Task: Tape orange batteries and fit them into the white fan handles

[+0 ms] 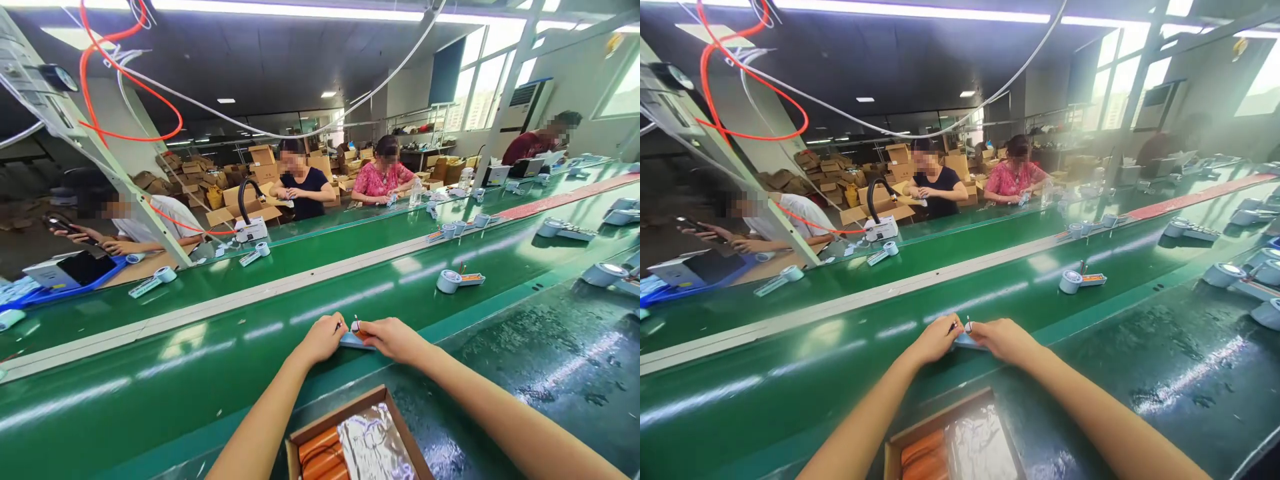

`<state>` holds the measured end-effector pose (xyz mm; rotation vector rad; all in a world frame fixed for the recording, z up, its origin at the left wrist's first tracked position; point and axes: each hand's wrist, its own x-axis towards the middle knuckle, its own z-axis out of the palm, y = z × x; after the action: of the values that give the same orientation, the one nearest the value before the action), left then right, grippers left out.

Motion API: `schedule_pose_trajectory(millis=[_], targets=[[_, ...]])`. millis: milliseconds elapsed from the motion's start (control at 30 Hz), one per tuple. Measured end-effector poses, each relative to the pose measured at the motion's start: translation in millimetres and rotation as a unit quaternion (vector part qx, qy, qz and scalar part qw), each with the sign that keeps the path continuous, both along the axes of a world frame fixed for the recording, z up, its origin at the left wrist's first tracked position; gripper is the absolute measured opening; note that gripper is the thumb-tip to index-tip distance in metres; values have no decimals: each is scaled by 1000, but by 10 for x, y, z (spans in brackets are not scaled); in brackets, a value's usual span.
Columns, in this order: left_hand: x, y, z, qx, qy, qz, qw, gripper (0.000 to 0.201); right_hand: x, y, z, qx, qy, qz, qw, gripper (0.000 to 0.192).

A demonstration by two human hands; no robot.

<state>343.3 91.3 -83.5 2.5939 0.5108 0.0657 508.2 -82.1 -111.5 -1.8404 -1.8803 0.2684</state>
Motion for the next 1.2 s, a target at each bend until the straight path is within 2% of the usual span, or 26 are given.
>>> schedule_pose_trajectory(millis=[67,167,333,433,533,600,667,733,833,900,967,1033,1100,1133,1200], targets=[[74,-54,-49,10,6,13,1000,21,17,3,34,-52,-65,-1,996,37],[164,-121,-107,11,12,34,999,21,-1,14,47,-94,-97,-7,991,41],[214,-216,-76,-11,12,57,998,20,-69,108,1,-92,-80,16,992,39],[235,-264,-27,-19,13,77,997,19,-6,170,6,-74,-39,15,996,38],[236,-312,37,-29,5,92,995,22,131,44,14,-27,12,-53,998,39],[129,-355,105,-33,-15,95,995,28,215,-227,-29,8,44,-128,991,46],[-164,-397,184,-31,-48,91,994,40,265,-660,-145,28,71,-188,979,52],[-686,-409,240,-24,-83,91,992,46,277,-1205,-335,35,99,-222,969,56],[-1793,-321,211,-15,-105,143,984,41,247,-1968,-664,51,175,-276,944,58],[-2566,-205,122,-31,-103,236,966,48,203,-2225,-790,49,224,-309,923,59],[-3205,-75,17,-6,-93,357,929,50,151,-2167,-762,50,248,-319,914,60],[-3612,48,-73,23,-71,450,890,51,130,-1822,-592,62,245,-304,918,59],[-3772,149,-139,37,-55,498,865,53,186,-1327,-354,56,229,-280,931,55],[-3776,184,-162,42,-52,496,866,52,239,-1082,-232,55,223,-277,933,53],[-3710,203,-180,64,-56,449,889,46,335,-679,-17,47,211,-269,938,49]])
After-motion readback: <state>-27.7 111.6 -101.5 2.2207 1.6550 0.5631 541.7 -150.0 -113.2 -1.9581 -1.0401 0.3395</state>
